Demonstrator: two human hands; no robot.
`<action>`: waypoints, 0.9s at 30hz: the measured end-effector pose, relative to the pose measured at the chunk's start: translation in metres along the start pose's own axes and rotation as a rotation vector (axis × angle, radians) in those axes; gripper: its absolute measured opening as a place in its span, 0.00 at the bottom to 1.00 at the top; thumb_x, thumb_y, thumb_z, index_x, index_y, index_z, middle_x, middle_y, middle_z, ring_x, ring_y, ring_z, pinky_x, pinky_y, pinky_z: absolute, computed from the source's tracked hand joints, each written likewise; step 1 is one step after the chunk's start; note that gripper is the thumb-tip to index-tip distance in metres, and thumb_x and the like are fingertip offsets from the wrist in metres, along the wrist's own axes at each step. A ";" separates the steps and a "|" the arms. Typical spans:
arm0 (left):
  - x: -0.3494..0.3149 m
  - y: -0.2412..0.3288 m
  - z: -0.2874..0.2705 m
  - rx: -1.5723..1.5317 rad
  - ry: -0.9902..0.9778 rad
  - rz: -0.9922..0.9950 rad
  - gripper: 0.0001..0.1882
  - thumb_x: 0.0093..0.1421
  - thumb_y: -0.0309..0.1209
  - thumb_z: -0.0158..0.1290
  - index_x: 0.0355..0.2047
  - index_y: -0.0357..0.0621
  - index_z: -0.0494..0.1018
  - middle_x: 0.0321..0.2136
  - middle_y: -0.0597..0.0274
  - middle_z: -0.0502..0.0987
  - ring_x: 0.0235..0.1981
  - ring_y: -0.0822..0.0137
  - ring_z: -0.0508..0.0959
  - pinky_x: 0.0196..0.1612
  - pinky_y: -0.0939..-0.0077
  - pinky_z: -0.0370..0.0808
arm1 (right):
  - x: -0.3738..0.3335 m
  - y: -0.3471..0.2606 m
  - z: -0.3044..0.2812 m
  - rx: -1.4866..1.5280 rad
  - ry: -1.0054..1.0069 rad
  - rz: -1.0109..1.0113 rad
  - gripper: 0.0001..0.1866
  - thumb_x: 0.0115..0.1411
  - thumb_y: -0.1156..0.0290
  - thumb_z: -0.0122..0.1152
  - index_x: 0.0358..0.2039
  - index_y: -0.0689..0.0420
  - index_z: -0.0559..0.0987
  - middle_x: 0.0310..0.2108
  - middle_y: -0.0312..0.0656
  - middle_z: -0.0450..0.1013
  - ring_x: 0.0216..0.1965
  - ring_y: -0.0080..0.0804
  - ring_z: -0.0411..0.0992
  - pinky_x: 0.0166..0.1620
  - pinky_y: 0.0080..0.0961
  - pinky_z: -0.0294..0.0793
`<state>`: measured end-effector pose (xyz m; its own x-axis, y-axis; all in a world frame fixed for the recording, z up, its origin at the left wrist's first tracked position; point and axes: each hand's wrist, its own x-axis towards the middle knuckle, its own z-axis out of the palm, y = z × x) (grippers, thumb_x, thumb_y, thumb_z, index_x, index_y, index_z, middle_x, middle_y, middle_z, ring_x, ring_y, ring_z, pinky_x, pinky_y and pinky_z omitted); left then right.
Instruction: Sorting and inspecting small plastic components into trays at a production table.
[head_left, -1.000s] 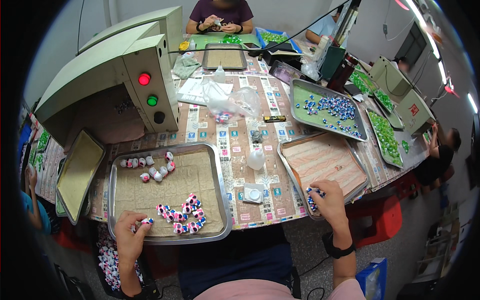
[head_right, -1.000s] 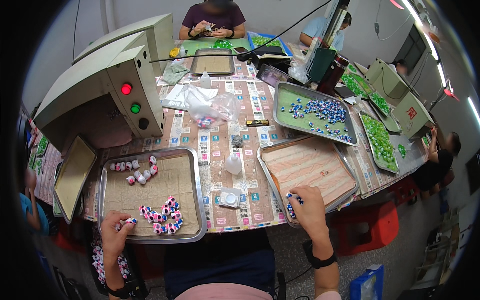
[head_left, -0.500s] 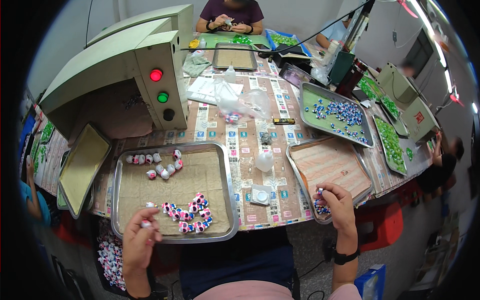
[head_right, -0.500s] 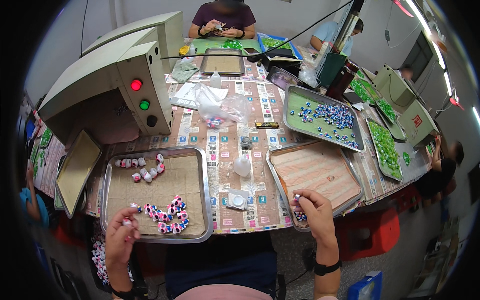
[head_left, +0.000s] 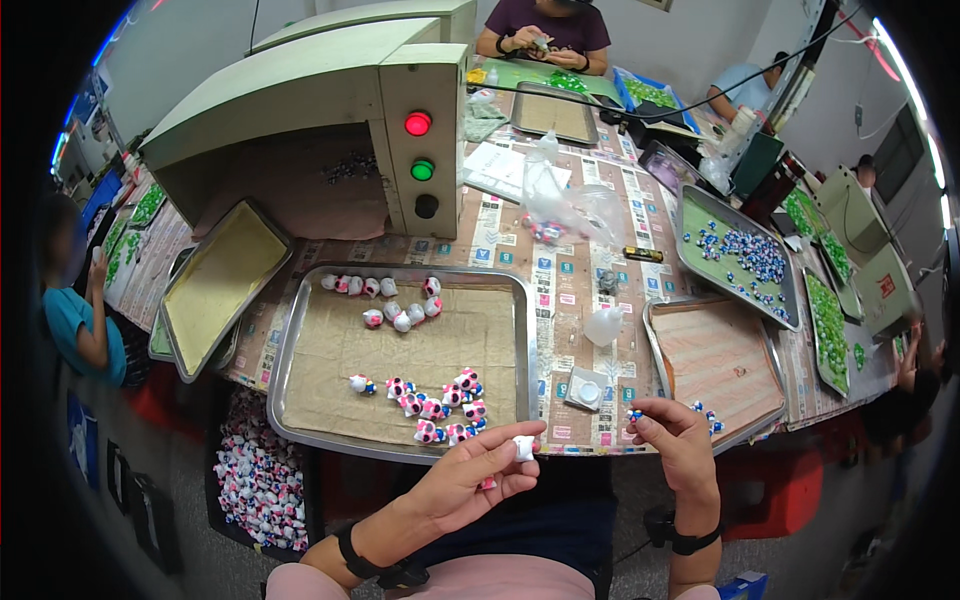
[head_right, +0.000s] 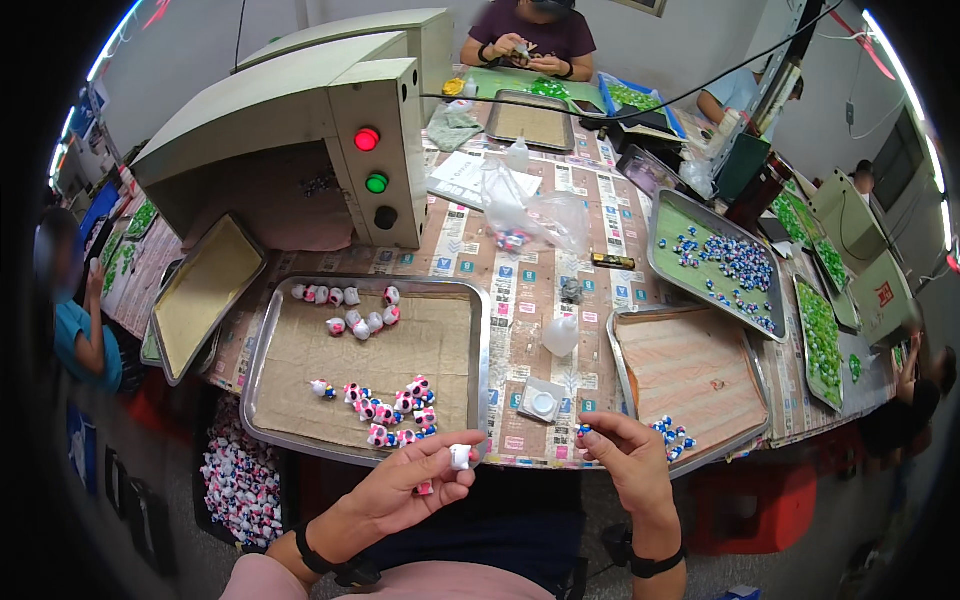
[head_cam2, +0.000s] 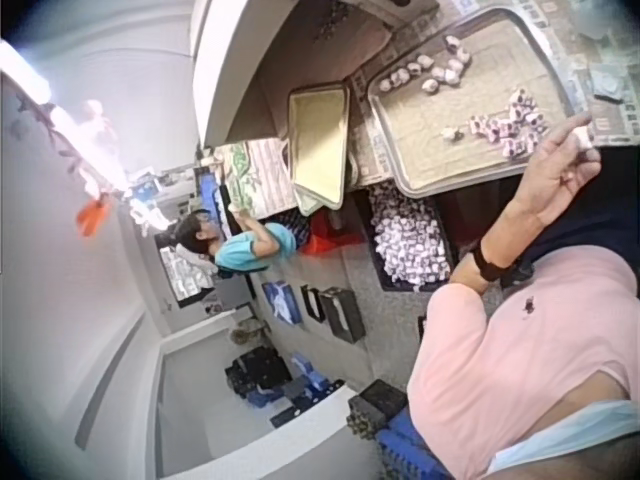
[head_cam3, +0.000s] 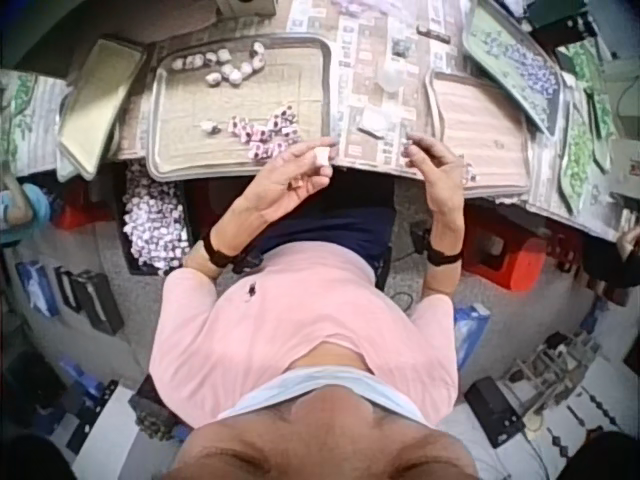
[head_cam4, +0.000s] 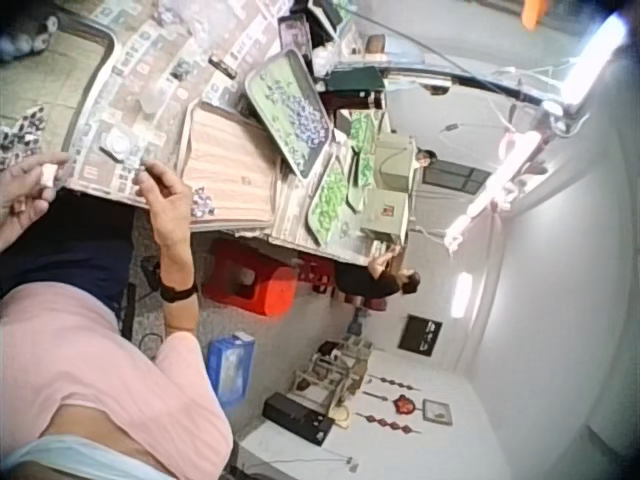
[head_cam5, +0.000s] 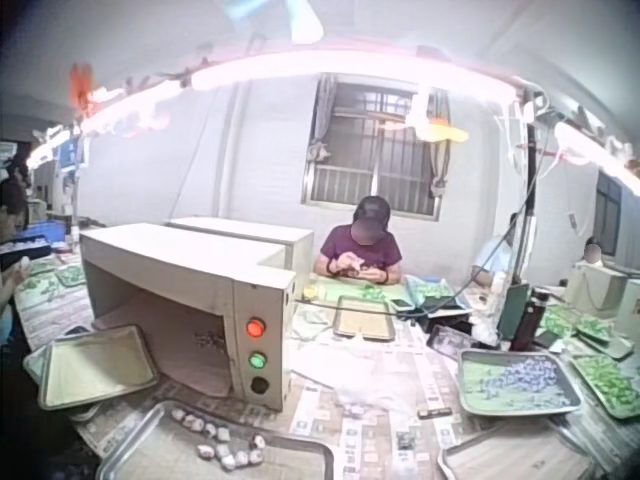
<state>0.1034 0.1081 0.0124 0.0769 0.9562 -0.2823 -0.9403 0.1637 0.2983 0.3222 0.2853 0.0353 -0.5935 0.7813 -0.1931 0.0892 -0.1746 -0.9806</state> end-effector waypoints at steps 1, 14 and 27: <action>0.000 0.000 0.001 -0.001 0.007 -0.002 0.18 0.67 0.28 0.45 0.56 0.37 0.64 0.46 0.55 0.72 0.40 0.67 0.78 0.44 0.77 0.80 | 0.002 -0.001 0.003 -0.012 0.007 -0.007 0.12 0.60 0.78 0.58 0.45 0.66 0.77 0.36 0.39 0.76 0.35 0.22 0.75 0.38 0.17 0.76; -0.006 -0.005 -0.011 0.079 -0.035 -0.007 0.19 0.66 0.26 0.47 0.57 0.39 0.63 0.49 0.54 0.72 0.44 0.67 0.78 0.46 0.79 0.79 | 0.032 0.002 0.039 -0.651 0.080 -0.366 0.07 0.54 0.80 0.63 0.35 0.64 0.80 0.32 0.42 0.75 0.32 0.26 0.75 0.33 0.20 0.73; -0.006 -0.010 -0.015 0.097 -0.061 0.035 0.19 0.66 0.27 0.47 0.57 0.40 0.61 0.50 0.54 0.71 0.41 0.71 0.78 0.42 0.82 0.79 | 0.047 0.009 0.048 -0.999 0.042 -0.614 0.04 0.52 0.79 0.62 0.30 0.60 0.80 0.27 0.44 0.73 0.31 0.42 0.74 0.35 0.33 0.72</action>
<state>0.1072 0.0968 -0.0024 0.0677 0.9742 -0.2151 -0.9065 0.1502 0.3947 0.2562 0.2916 0.0186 -0.7301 0.5932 0.3392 0.3965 0.7721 -0.4967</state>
